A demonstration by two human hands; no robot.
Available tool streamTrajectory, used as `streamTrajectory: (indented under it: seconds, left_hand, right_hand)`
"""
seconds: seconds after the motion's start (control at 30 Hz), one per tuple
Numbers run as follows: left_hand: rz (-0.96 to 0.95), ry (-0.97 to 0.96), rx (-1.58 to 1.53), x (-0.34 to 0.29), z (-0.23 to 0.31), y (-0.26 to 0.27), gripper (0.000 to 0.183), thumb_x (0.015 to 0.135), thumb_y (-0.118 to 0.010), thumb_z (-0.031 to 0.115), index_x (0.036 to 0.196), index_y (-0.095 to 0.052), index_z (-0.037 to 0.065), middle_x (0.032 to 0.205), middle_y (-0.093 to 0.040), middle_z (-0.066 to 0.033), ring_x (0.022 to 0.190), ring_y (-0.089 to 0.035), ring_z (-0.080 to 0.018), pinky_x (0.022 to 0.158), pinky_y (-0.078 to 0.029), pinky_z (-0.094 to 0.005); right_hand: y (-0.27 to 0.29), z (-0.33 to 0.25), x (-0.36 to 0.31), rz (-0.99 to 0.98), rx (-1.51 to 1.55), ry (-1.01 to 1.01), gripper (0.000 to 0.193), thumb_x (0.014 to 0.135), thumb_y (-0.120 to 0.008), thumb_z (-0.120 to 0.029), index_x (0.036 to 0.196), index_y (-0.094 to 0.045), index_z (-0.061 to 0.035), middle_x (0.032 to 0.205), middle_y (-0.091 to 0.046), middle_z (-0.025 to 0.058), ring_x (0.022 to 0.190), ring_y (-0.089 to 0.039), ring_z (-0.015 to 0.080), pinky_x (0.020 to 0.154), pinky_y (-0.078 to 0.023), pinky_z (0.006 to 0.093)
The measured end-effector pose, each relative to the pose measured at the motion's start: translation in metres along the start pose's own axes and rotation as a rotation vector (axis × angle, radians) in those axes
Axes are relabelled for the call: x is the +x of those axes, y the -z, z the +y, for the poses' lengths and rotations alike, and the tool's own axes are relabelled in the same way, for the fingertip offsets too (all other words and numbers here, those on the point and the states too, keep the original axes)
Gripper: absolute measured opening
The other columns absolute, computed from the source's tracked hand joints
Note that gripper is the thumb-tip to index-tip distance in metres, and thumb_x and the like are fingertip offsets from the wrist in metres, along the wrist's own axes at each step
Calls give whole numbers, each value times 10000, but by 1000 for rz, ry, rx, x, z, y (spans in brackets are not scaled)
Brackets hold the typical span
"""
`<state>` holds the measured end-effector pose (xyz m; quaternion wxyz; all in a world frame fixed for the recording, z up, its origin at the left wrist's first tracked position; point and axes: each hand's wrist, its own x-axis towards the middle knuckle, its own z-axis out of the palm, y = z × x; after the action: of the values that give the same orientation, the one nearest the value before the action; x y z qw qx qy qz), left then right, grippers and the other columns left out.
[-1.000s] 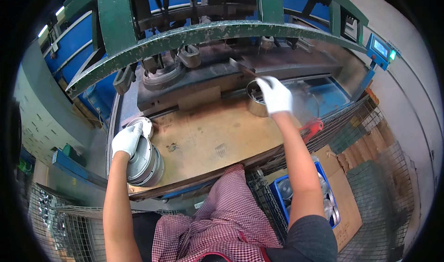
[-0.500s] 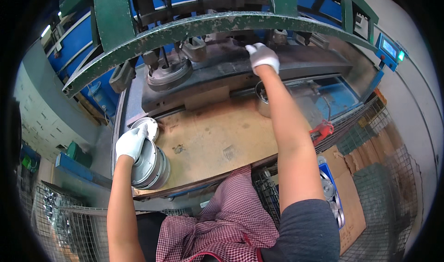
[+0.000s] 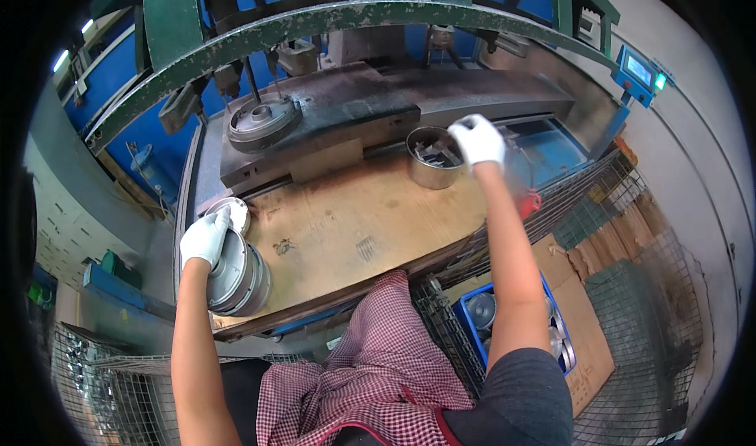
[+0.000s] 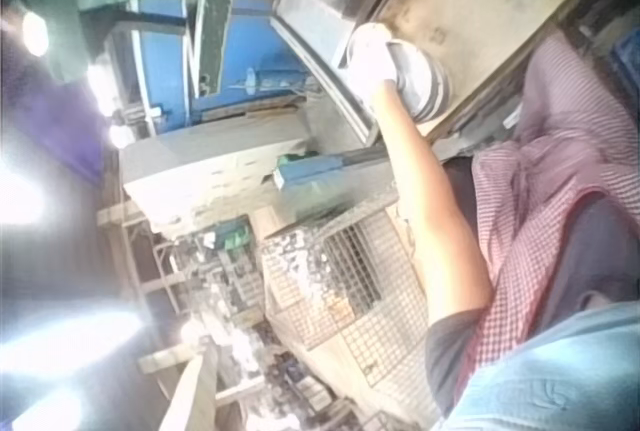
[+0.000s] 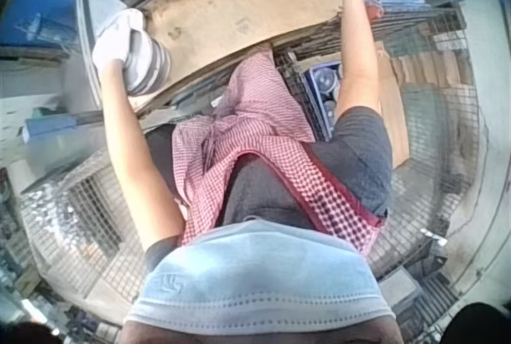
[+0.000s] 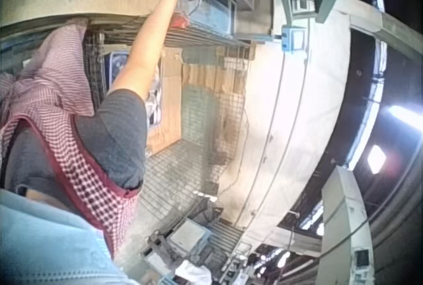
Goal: The person forms metal parts using a mechanical press, then organizes the finished parts into blue plastic bins and metal wire crates by hand.
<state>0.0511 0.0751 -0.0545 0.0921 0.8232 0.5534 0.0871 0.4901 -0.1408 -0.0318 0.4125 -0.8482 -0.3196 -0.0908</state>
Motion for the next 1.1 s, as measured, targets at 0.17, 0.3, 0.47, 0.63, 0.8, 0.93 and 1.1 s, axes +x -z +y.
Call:
streamTrajectory:
  seconds: [0.17, 0.3, 0.47, 0.63, 0.8, 0.93, 1.1]
  left_hand:
    - [-26, -23, -32, -4, 9, -2, 610, 955, -281, 569, 1144, -674, 142, 1151, -645, -179, 1093, -596, -349, 954, -434, -412]
    - [-10, -40, -30, -13, 7, 6, 596, 945, -260, 544, 1128, -676, 158, 1202, -626, -165, 1099, -592, -358, 972, -420, -421]
    - [-36, -71, -99, -5, -21, 2, 487, 939, -351, 457, 1117, -670, 135, 1225, -626, -138, 1128, -583, -340, 990, -415, -443]
    - [714, -400, -157, -39, 10, 34, 272, 816, -555, 277, 665, -698, 102, 636, -649, -122, 578, -645, -306, 494, -482, -455]
    - [936, -517, -373, -130, 19, 40, 311, 722, -606, 353, 523, -608, 114, 529, -562, -79, 523, -571, -295, 519, -394, -413]
    - [1118, -600, -523, -215, -43, 20, 271, 767, -656, 365, 764, -611, 97, 673, -555, -40, 625, -557, -233, 589, -398, -372]
    - [1056, 100, -580, -300, -181, -69, 214, 826, -599, 228, 925, -652, 45, 836, -647, -139, 721, -623, -352, 670, -510, -419]
  right_hand:
    - [-31, 35, -16, -133, -207, 13, 334, 767, -666, -336, 1016, -716, -118, 1024, -692, 133, 977, -650, 281, 883, -489, 363]
    - [-21, 33, -16, 34, -30, 18, 381, 788, -664, -335, 1073, -701, -86, 1077, -686, 140, 1015, -643, 294, 900, -478, 376]
    - [-25, 51, -52, -330, -7, -6, 576, 881, -619, -373, 1386, -489, -128, 1348, -563, 109, 1202, -544, 266, 1010, -389, 353]
    - [0, 85, -107, -262, -469, 65, 481, 955, -523, -392, 1269, -578, -32, 1272, -603, 159, 1147, -583, 288, 988, -423, 359]
    - [4, 131, -81, -262, -819, 357, 548, 936, -497, -510, 1047, -670, -2, 1090, -654, 201, 996, -610, 369, 867, -468, 416]
    - [4, 103, -96, -306, -978, 514, 513, 906, -550, -490, 925, -698, 1, 932, -684, 195, 833, -647, 385, 712, -510, 463]
    - [13, 35, -137, -380, -1396, 451, 709, 869, -396, -715, 909, -745, -99, 879, -717, 138, 800, -690, 301, 662, -534, 437]
